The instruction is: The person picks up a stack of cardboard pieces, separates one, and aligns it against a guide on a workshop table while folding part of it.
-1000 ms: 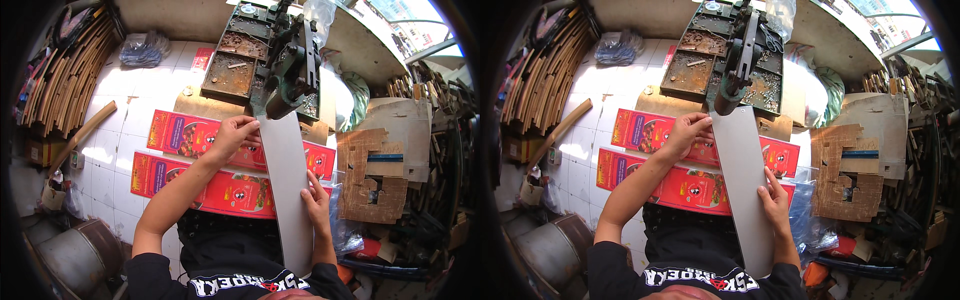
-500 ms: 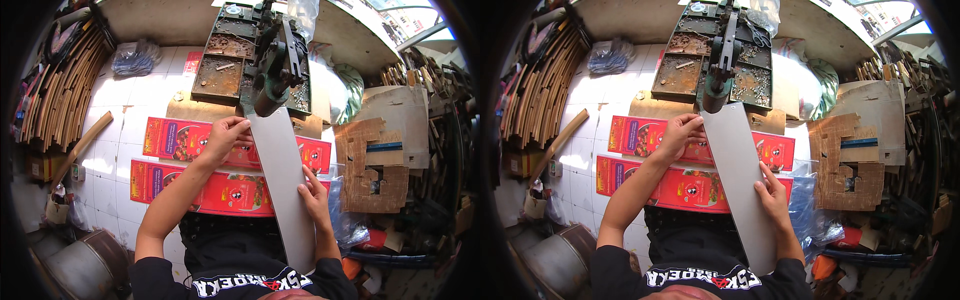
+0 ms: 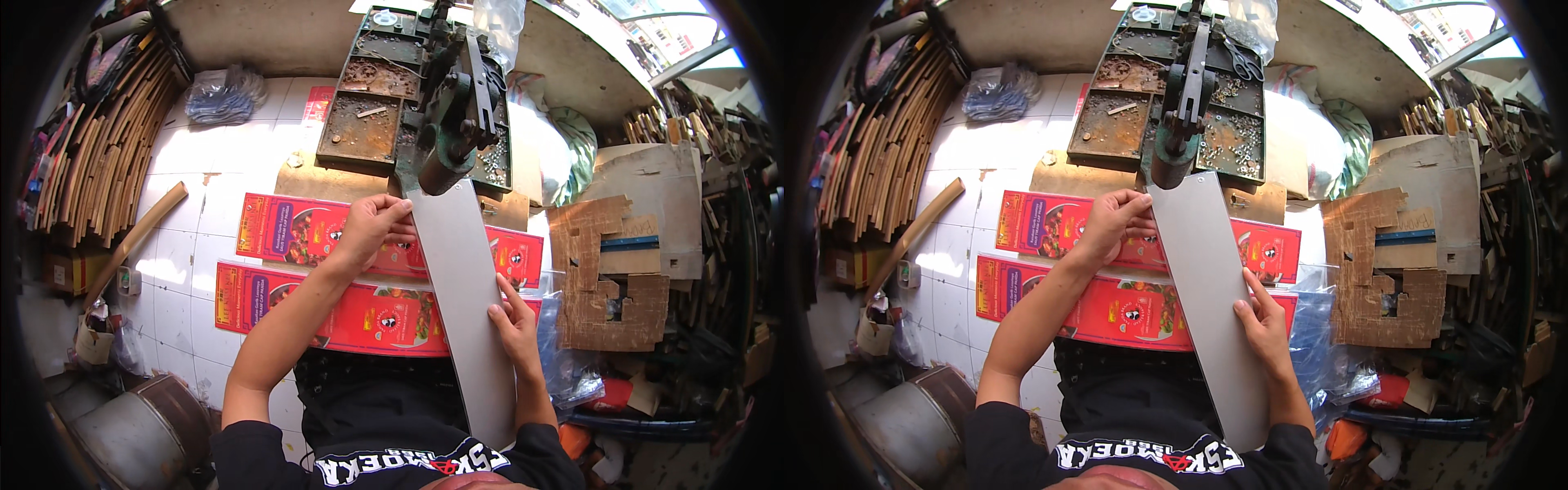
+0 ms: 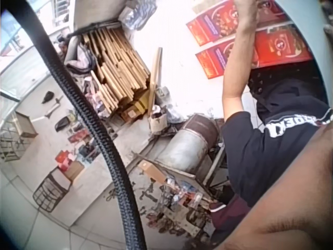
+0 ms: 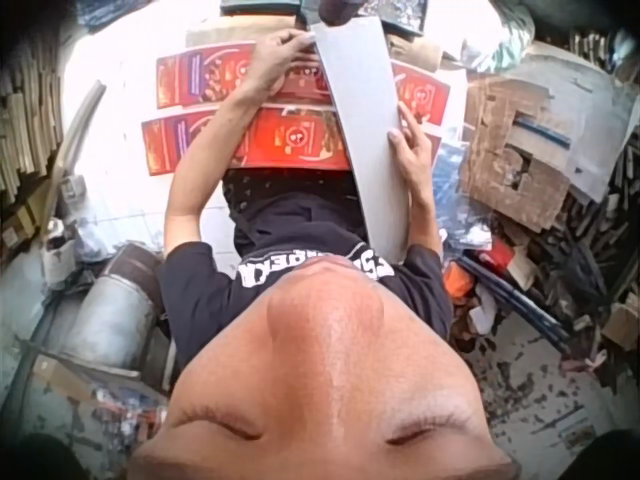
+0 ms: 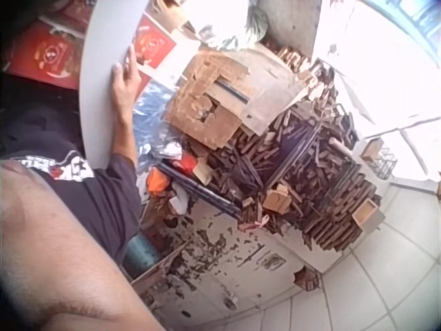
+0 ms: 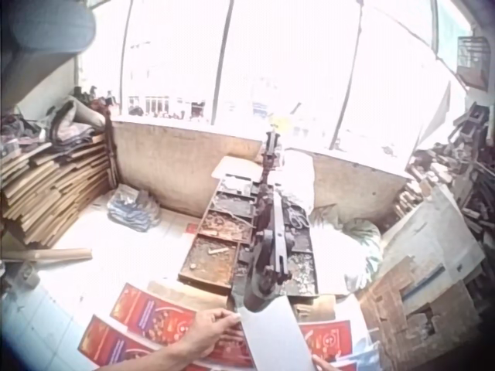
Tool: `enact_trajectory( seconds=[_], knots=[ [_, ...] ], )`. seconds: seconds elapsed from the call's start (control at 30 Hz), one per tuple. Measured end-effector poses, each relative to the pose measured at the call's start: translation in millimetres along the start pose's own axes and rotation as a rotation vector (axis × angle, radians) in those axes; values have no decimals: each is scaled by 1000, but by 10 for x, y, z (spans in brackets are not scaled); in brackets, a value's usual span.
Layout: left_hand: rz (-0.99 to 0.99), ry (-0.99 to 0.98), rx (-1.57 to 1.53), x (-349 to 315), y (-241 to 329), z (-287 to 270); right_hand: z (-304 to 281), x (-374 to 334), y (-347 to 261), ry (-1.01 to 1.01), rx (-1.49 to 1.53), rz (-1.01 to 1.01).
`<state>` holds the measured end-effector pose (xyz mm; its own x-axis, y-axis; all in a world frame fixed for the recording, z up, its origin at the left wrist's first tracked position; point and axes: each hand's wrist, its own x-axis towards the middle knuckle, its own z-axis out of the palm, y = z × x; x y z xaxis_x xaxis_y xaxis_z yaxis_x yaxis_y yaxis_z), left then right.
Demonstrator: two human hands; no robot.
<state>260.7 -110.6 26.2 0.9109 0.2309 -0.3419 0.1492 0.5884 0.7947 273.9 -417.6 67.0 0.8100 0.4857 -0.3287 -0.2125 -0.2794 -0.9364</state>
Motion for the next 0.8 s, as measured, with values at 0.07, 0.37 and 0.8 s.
enact_trajectory(
  seconds=[0.07,0.37,0.8],
  knots=[
    [-3,0,4,-10,-4,13,-19,-11,12,-3,-6,2],
    [35,7,4,-7,12,12,-15,9,37,-16,6,-8],
    [4,-138,76,-99,2,15,58,-453,-63,106,-238,-83]
  ],
)
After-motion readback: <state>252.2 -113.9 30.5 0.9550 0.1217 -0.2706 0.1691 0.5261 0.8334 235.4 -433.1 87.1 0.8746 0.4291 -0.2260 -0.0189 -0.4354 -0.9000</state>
